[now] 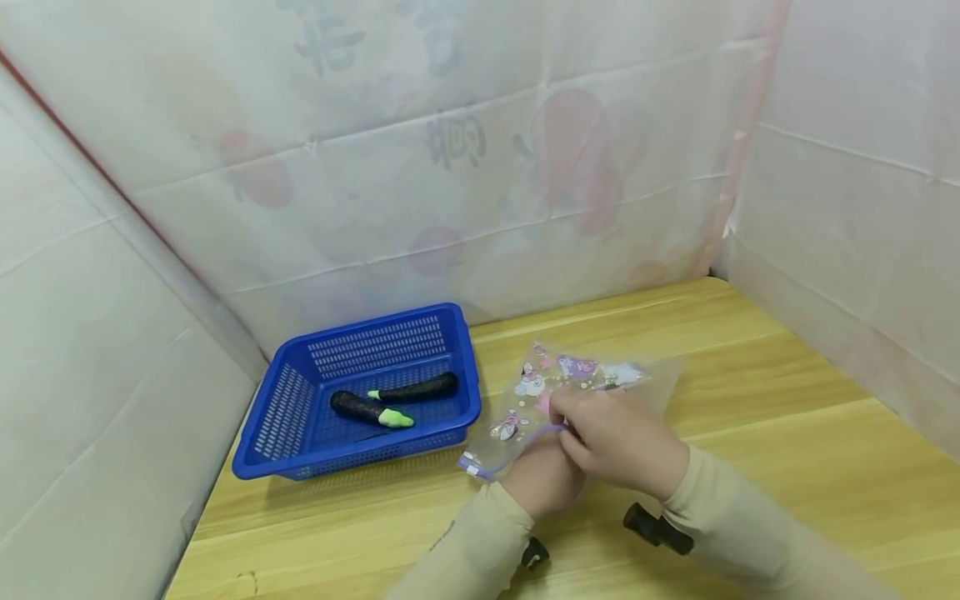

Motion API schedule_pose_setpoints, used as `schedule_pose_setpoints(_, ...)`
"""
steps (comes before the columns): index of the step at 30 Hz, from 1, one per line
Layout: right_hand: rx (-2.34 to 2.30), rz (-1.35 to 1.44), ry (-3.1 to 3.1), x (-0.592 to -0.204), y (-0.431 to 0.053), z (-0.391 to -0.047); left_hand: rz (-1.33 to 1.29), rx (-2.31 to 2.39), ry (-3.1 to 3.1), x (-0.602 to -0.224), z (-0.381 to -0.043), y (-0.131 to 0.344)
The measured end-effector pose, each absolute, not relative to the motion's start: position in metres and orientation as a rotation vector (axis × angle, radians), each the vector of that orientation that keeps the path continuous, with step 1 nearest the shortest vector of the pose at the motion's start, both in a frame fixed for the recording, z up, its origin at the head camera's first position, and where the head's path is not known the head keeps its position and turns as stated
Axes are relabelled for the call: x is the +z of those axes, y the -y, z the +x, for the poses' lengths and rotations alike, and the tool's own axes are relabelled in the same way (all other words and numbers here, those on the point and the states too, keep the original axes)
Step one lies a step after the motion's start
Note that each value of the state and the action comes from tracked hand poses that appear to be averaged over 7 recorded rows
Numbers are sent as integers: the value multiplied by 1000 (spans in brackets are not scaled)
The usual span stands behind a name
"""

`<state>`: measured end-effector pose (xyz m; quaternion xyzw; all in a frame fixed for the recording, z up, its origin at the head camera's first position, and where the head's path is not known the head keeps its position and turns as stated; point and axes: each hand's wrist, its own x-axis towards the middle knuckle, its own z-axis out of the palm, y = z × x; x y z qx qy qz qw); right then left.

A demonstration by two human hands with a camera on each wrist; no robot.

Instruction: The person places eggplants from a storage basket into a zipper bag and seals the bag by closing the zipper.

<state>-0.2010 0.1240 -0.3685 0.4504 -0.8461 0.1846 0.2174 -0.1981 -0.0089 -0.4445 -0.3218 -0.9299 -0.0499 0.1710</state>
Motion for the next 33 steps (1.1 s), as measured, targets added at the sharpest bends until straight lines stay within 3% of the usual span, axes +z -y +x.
schedule_pose_setpoints(8, 496, 1305, 2307, -367, -122, -196, -971, 87, 2871, -443, -193, 9)
schedule_pose_setpoints(23, 567, 1296, 2336, -362, -129, -200, -991, -349, 2814, -439, -192, 12)
schedule_pose_setpoints(33, 567, 1220, 2322, -360, -141, -214, -1011, -279, 2724, -413, -175, 14)
